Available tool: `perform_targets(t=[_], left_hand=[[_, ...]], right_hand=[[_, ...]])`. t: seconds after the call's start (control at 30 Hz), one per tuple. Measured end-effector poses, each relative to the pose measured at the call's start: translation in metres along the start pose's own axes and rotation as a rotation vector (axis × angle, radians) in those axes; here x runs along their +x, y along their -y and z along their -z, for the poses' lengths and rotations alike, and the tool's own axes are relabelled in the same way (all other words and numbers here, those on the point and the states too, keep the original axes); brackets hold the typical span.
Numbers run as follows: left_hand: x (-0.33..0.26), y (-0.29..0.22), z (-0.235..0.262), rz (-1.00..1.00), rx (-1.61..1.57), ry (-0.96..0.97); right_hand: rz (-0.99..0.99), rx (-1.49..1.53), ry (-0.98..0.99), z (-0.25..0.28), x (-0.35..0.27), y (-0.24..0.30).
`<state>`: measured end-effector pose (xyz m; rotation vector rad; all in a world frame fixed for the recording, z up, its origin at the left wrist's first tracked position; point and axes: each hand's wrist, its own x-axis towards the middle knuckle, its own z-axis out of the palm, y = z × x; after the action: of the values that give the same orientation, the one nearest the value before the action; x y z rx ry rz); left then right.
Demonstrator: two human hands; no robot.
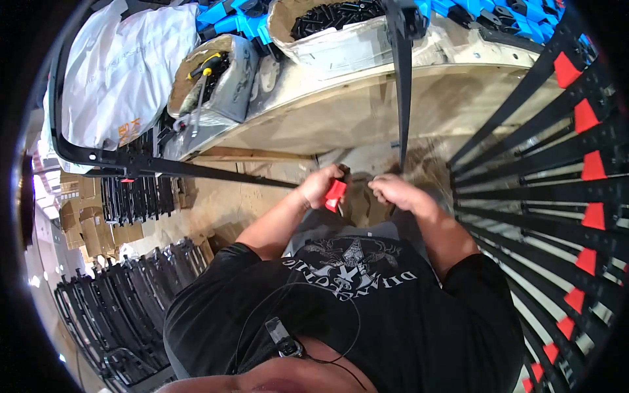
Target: Assembling metal chair frames by attaching plastic components and fasteners in a factory workshop.
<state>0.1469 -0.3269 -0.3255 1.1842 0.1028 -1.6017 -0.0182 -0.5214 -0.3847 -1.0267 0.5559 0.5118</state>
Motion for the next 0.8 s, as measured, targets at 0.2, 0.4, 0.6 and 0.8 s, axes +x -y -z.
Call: perform_targets(t=[0.2, 0.4, 0.6, 0.8], left_hand=[[0.069, 0.048, 0.014, -0.16, 0.03, 0.035], [0.053, 0.064, 0.007, -0.064, -0.039, 0.035], [0.054, 0.042, -0.008, -0.301, 0.139, 0.084], [0.033, 0.032, -0.04, -0.52, 0.21, 0.046]], right_hand=[[-0.068, -0.084, 0.01, 0.041, 0.1, -0.075], [0.133, 0.277, -0.112, 0.05, 0.066, -0.056], [0.144, 0.165, -0.069, 0.054, 0.06, -0.063], [0.26, 0.256, -0.001, 0.0, 0.003, -0.006]])
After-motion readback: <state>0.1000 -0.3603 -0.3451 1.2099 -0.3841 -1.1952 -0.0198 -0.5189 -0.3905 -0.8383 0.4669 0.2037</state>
